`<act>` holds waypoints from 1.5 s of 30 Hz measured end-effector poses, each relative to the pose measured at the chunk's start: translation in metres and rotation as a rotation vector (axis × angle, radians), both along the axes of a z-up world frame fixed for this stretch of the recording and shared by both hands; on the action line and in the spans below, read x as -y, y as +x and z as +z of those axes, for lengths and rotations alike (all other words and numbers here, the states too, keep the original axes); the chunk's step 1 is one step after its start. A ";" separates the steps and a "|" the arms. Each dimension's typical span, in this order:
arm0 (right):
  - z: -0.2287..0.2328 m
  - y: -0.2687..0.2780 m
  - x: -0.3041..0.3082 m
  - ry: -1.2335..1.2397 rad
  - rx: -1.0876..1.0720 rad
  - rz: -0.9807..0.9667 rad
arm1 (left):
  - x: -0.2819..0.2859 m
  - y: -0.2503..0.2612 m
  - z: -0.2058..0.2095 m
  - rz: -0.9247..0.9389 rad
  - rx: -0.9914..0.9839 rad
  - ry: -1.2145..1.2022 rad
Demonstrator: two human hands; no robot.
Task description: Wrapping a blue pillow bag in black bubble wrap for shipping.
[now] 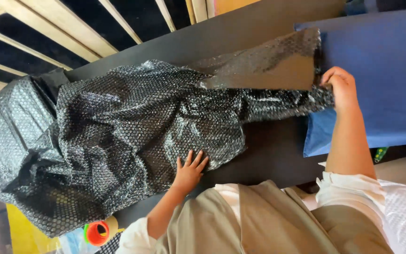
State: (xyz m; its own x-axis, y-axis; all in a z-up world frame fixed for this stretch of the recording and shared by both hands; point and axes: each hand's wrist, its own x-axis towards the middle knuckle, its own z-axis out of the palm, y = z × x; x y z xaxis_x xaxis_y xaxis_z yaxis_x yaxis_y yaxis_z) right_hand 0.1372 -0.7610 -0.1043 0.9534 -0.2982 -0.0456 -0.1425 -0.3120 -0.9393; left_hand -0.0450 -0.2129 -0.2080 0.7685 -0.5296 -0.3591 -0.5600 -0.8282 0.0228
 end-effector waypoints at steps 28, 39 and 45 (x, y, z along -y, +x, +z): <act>0.076 0.107 -0.184 -0.496 0.039 0.757 | -0.027 -0.043 0.044 0.551 -0.298 -0.352; 0.016 0.160 -0.160 -0.977 0.280 0.411 | -0.035 -0.044 0.016 0.542 -0.125 -0.465; 0.083 0.086 -0.117 -0.641 -0.214 0.593 | -0.026 -0.039 0.008 0.545 -0.061 -0.273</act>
State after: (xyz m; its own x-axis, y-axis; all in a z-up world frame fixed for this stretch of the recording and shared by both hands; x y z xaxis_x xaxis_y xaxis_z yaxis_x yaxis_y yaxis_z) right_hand 0.2231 -0.6436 -0.0212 0.9490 0.2107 -0.2344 0.0564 -0.8453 -0.5314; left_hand -0.0840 -0.1872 -0.1996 0.9369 -0.1449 -0.3181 -0.0482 -0.9549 0.2931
